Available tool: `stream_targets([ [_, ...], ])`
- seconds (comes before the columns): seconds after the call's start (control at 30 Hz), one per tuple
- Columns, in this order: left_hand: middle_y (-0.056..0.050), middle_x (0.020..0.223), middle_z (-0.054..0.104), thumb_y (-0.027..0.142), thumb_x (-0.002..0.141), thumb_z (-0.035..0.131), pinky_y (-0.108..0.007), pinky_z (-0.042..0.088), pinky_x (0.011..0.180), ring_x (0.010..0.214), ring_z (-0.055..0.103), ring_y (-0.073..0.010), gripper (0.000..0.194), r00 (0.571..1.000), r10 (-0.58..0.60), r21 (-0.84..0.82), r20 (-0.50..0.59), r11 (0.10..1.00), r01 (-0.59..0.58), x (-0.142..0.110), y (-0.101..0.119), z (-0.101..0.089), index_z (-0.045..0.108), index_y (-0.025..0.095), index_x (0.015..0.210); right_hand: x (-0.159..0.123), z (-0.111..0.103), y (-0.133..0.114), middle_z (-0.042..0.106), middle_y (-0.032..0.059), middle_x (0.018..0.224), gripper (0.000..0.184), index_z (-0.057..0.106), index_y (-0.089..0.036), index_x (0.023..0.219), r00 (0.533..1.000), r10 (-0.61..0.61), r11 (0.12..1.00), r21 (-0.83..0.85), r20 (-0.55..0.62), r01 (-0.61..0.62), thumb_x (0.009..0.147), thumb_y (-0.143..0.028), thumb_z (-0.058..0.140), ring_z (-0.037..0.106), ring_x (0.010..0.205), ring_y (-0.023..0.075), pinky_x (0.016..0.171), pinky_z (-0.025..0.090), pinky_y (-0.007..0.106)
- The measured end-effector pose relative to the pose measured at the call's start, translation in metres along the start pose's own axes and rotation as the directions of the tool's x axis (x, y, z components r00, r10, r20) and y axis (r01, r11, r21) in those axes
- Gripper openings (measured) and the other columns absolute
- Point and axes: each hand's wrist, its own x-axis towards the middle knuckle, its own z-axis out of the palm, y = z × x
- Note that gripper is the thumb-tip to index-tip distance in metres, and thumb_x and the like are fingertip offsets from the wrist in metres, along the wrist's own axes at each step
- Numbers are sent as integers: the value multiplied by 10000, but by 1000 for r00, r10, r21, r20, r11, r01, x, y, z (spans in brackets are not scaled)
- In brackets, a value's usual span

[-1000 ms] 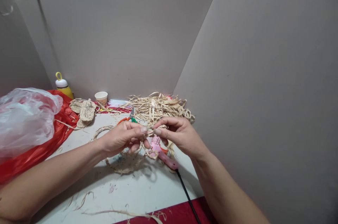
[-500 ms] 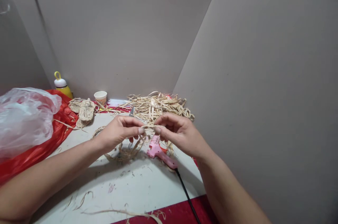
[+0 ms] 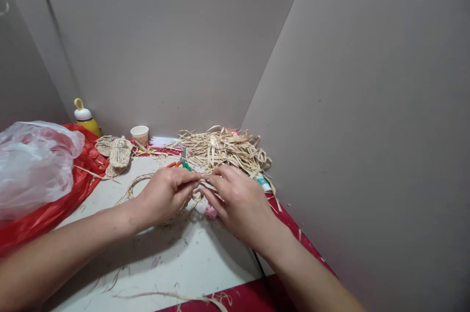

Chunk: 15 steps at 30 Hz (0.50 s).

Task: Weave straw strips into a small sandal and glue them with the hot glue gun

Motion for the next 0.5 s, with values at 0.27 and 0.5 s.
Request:
stream_targets([
  [0.27,-3,724,672,170,860,591,-228,450,602,647,591,-123,80,995,-101,-138,-2,985,100,1,5,-3,669,159,874,6,8,3,568,8,681,171,620,-166,684,988,119,897,416,98,-149,848,-120,622,538,668,153,616,399,265],
  [0.5,-17,801,649,359,822,684,-249,452,603,675,564,-127,256,959,-228,-465,171,839,283,5,8,-13,666,156,978,9,0,10,514,-41,592,199,605,-181,660,865,269,427,753,422,-500,829,-285,605,483,474,91,449,410,217],
])
